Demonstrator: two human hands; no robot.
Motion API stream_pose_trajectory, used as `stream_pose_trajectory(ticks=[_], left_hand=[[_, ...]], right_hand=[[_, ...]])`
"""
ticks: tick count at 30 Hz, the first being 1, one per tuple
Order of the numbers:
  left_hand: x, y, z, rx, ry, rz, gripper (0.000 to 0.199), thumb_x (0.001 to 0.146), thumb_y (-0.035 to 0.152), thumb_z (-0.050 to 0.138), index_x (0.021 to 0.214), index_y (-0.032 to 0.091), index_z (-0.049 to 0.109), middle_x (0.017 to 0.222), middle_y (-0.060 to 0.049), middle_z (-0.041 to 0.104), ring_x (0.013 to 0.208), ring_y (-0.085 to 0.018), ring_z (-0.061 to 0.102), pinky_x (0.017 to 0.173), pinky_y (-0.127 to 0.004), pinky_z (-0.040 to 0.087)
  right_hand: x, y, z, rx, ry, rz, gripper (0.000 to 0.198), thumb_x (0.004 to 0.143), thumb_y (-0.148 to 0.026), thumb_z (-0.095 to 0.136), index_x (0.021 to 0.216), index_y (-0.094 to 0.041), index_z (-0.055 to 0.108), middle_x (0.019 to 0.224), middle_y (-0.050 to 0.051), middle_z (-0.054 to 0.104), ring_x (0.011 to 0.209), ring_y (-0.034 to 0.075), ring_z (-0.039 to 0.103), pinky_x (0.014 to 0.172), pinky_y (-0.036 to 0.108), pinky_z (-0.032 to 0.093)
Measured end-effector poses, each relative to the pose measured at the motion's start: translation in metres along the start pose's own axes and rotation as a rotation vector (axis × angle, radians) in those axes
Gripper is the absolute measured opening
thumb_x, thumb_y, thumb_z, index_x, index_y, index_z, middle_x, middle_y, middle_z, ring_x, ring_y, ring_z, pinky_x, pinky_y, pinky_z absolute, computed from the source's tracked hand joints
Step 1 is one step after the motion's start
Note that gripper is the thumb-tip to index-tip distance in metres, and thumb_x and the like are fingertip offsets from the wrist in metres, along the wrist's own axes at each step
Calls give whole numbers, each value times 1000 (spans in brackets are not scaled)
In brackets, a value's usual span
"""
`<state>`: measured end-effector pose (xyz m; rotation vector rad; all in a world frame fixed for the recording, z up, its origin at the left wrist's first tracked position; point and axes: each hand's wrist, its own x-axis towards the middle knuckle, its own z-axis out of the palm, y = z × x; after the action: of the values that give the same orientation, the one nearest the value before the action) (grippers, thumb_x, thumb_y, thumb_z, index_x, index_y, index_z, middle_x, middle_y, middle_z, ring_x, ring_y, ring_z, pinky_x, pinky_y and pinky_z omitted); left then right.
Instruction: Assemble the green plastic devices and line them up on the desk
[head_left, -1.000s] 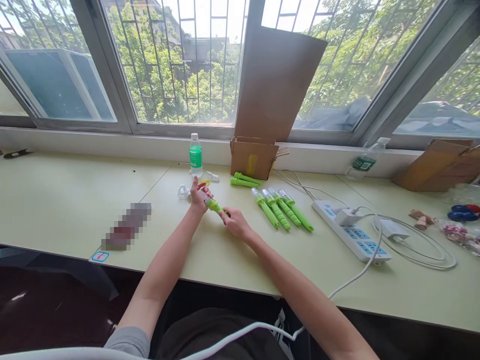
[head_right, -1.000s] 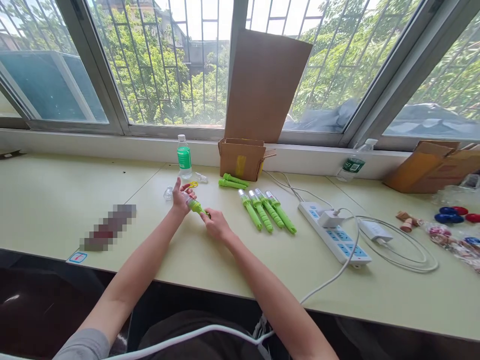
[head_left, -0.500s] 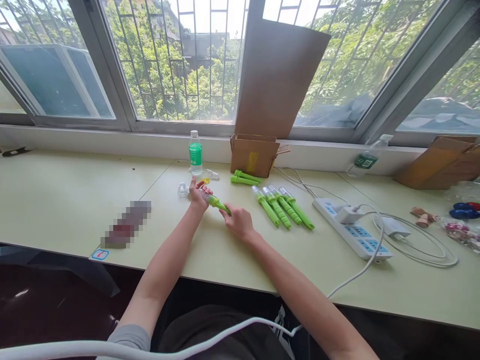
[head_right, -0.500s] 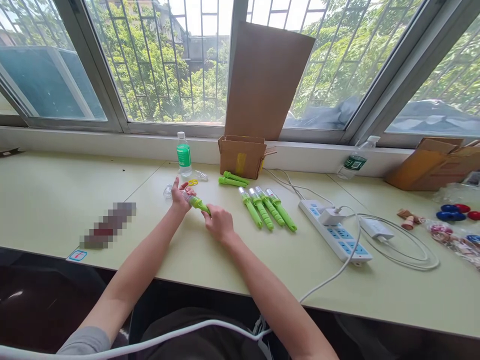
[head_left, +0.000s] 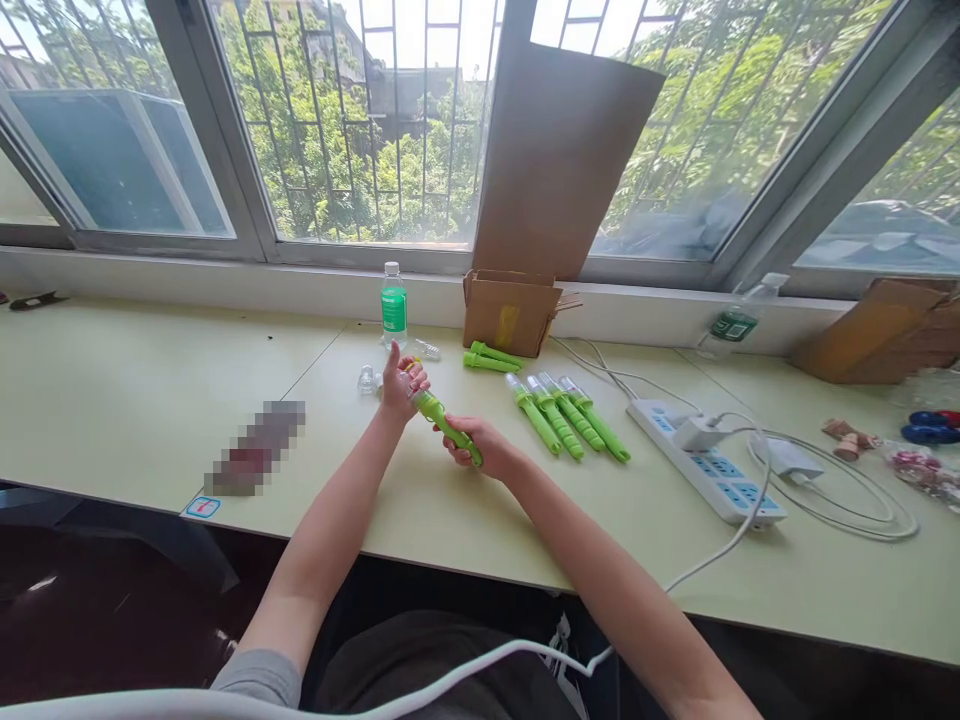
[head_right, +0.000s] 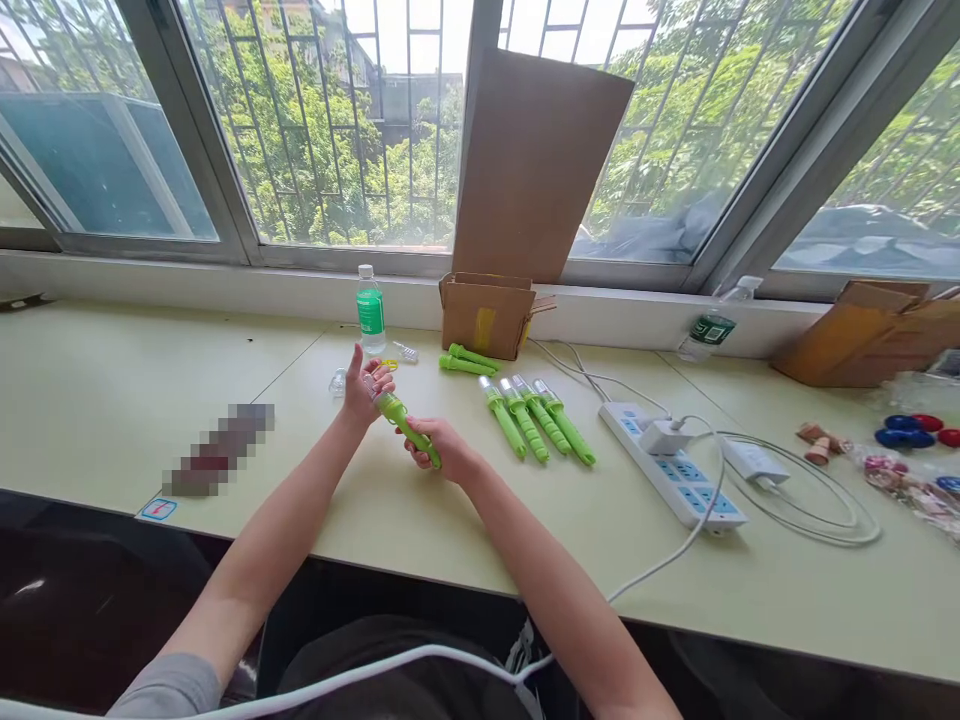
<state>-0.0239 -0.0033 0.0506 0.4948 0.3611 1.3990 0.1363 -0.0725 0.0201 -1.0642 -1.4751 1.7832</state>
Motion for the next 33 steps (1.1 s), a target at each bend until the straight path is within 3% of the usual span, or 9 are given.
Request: stream_pose_trajectory(ticks=[4,8,12,15,20,23,25,28,33], left_hand=[[3,-7,-4,29,197,70,49,67,63,65,70,19,44,48,7,37,37,-6,38,42,-21,35],[6,-12,-6,8,320,87,48,69,62,63,67,19,41,46,7,36,37,-6,38,43,-21,37],[6,-6,-3,8,222,51,50,70,59,64,61,19,36,43,8,29,35,-5,32,39,-20,30],[3,0,-1,32,123,24,49,69,57,66,60,19,37,42,8,27,34,-4,30,37,-19,27],[-2,3,3,12,-65,-21,47,69,59,65,63,18,42,43,8,27,33,-4,29,37,-19,28],[0,-3,2,30,57,24,48,68,60,67,65,19,42,44,8,33,35,-5,35,40,-20,33],[3,-9,-1,53,222,70,47,66,59,68,67,19,42,46,7,38,38,-6,40,43,-21,37],[5,-14,-3,39,364,90,48,67,58,68,66,19,39,46,8,37,37,-6,39,43,-21,38],[4,-10,0,10,266,55,49,69,56,66,60,19,35,43,8,30,34,-5,33,39,-20,32]], right_hand=[[1,6,11,-519,391,-196,41,85,-53,43,76,-17,60,60,1,52,49,11,42,47,23,28],[-2,10,20,-1035,691,-348,28,87,-43,46,92,-22,64,79,4,63,69,16,52,56,24,28],[-4,8,24,-1019,624,-399,30,89,-43,43,85,-20,62,70,4,59,62,14,49,55,25,27],[-2,5,21,-661,454,-316,41,87,-52,41,70,-17,56,56,1,49,50,11,41,50,24,26],[-2,-1,6,-109,24,-52,45,83,-59,41,88,-17,57,63,-1,50,41,8,32,42,23,24],[0,2,7,-255,193,-127,45,84,-59,40,81,-17,57,59,-1,49,42,9,35,43,23,24],[0,7,11,-531,408,-231,45,86,-56,39,72,-17,57,57,0,49,47,11,40,47,24,26],[0,11,17,-960,649,-361,33,87,-47,44,84,-20,63,69,3,58,61,14,49,53,24,26],[-2,8,20,-998,608,-384,32,89,-44,42,81,-20,61,65,2,56,58,13,45,53,25,25]])
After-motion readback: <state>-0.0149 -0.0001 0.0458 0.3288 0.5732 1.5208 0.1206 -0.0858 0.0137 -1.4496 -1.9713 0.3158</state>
